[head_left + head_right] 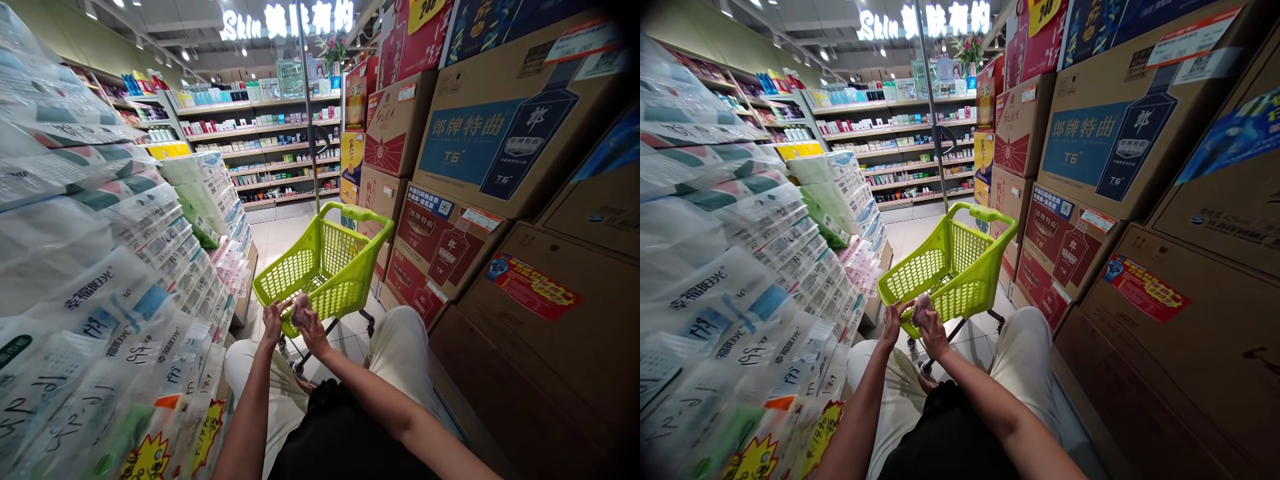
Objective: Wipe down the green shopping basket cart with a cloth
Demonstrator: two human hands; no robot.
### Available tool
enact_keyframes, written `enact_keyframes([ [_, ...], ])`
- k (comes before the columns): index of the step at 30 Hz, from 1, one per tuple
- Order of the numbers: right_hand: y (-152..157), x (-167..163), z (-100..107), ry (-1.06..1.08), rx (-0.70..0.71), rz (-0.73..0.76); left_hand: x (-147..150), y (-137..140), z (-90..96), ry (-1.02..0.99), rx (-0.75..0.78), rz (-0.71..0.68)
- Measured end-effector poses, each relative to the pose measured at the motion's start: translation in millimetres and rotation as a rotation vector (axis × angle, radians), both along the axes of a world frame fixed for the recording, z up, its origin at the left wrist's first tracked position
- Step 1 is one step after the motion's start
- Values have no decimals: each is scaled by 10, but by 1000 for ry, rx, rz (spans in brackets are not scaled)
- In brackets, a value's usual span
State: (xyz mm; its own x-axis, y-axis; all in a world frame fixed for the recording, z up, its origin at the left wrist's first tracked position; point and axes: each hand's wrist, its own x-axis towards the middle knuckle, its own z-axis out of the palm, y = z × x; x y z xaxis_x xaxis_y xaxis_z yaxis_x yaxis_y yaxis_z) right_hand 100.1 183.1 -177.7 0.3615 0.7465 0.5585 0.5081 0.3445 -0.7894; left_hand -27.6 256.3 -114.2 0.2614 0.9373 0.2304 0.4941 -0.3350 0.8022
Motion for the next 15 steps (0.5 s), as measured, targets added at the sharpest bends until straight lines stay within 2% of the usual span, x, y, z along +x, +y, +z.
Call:
enact_keyframes([
  [3, -13, -18, -86, -32, -10, -21, -4, 3, -2, -20, -11, -9],
  [8, 27, -31, -2, -110, 73, 76, -11, 21, -2, -92, -50, 58],
  [12, -65, -56, -140, -114, -27, 46, -31, -10, 22, -125, -49, -8],
  [15, -117, -140, -168, -207, -15, 126, -48, -41, 52, -186, -76, -64],
])
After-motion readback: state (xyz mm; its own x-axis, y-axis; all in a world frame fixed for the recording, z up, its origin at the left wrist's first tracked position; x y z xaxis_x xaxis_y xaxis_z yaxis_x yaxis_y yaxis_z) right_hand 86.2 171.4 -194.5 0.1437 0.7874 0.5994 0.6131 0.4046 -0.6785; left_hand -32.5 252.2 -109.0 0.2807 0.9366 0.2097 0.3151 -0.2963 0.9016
